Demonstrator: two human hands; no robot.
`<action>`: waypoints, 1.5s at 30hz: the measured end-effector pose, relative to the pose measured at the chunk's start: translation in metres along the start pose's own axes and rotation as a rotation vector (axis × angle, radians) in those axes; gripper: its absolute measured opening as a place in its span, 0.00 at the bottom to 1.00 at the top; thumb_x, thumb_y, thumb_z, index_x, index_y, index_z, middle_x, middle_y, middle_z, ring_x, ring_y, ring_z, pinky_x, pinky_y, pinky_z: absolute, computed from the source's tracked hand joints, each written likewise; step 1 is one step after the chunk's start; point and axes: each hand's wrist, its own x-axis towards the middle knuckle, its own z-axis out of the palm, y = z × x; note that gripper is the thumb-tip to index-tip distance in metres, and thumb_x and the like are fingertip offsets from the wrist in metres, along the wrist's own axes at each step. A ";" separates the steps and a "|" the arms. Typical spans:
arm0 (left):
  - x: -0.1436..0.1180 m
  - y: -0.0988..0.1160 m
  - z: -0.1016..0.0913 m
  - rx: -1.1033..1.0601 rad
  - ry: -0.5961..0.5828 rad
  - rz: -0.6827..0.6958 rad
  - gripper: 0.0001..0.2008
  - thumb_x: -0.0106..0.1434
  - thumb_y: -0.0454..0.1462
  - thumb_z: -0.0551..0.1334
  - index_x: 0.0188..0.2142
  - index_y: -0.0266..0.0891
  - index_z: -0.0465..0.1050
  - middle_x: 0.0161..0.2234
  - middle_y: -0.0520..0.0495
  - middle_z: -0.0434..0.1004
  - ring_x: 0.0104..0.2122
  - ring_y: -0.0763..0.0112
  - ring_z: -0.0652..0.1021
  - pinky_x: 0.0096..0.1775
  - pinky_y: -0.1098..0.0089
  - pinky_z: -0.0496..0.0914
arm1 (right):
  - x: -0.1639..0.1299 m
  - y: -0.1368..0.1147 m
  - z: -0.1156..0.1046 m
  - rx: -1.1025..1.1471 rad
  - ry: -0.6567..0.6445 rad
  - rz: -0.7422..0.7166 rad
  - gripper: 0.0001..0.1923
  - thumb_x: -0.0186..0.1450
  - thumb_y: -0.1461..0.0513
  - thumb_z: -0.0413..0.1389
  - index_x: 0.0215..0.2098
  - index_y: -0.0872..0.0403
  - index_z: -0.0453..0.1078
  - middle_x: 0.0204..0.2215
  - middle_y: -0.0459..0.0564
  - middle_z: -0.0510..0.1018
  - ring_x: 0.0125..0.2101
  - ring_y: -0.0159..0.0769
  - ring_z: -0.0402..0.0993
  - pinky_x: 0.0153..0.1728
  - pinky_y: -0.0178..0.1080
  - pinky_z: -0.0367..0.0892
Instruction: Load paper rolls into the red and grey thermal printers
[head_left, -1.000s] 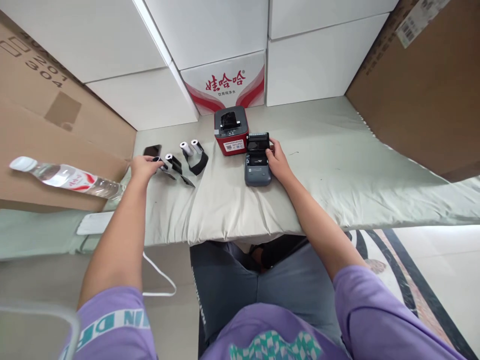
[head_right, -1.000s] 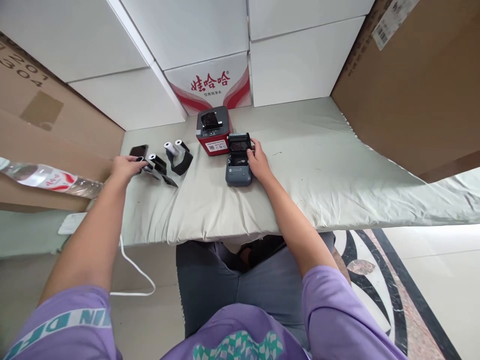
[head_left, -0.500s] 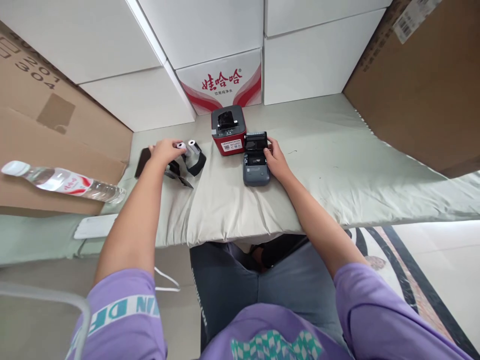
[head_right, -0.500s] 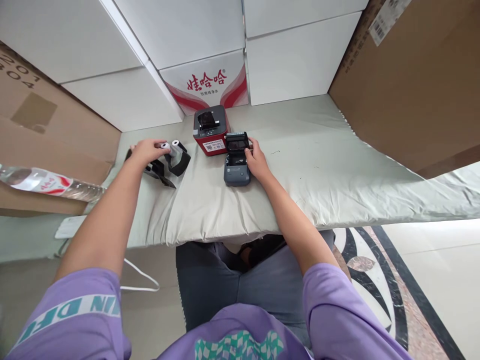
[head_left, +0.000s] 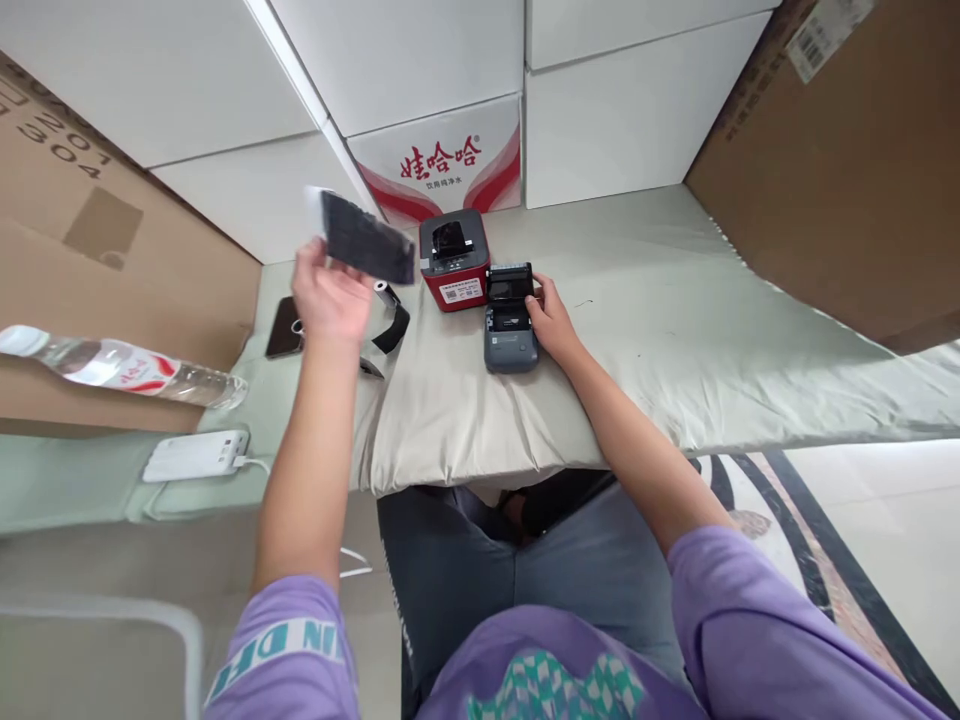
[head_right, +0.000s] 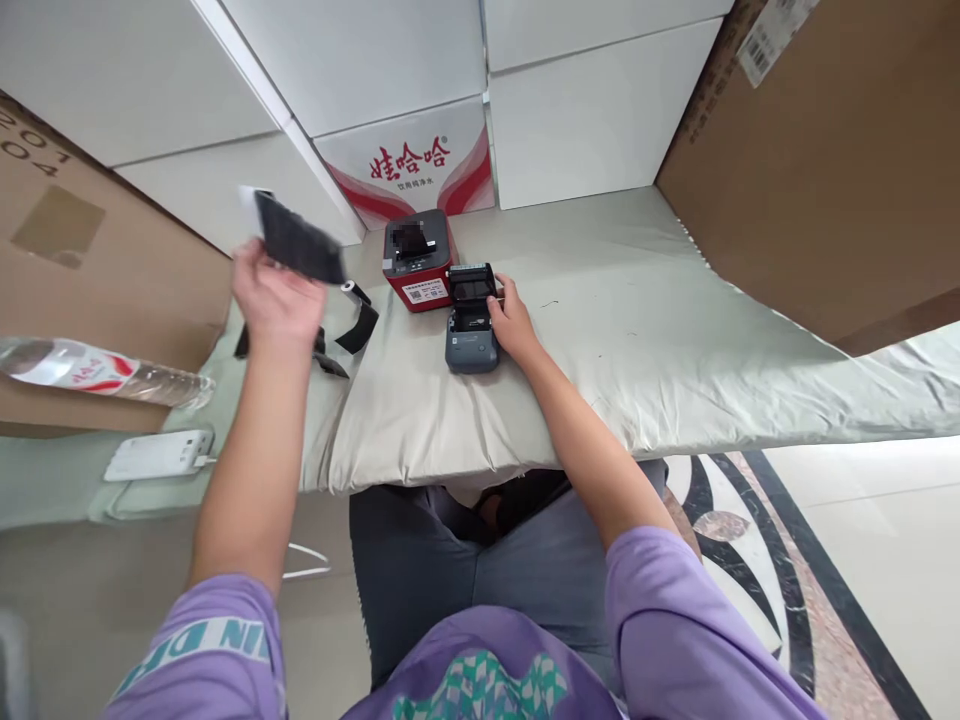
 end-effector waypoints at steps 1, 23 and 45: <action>-0.011 -0.012 0.010 0.003 -0.097 -0.046 0.08 0.66 0.45 0.61 0.37 0.43 0.70 0.40 0.49 0.80 0.43 0.69 0.77 0.39 0.70 0.73 | 0.001 0.001 0.000 0.001 0.003 0.014 0.33 0.69 0.43 0.51 0.65 0.50 0.56 0.50 0.57 0.75 0.50 0.48 0.73 0.59 0.54 0.67; -0.031 -0.093 0.070 1.349 -0.768 0.261 0.14 0.56 0.35 0.68 0.43 0.42 0.80 0.41 0.46 0.80 0.47 0.56 0.76 0.56 0.55 0.67 | 0.009 0.008 -0.003 0.089 0.087 0.104 0.27 0.70 0.48 0.51 0.63 0.50 0.58 0.48 0.54 0.75 0.52 0.45 0.73 0.62 0.54 0.65; -0.047 -0.098 0.078 1.604 -0.812 0.273 0.16 0.57 0.34 0.66 0.45 0.47 0.83 0.45 0.43 0.82 0.49 0.47 0.71 0.56 0.46 0.62 | 0.008 0.006 -0.003 0.056 0.062 0.082 0.29 0.71 0.47 0.48 0.64 0.52 0.57 0.48 0.55 0.75 0.50 0.45 0.73 0.61 0.51 0.66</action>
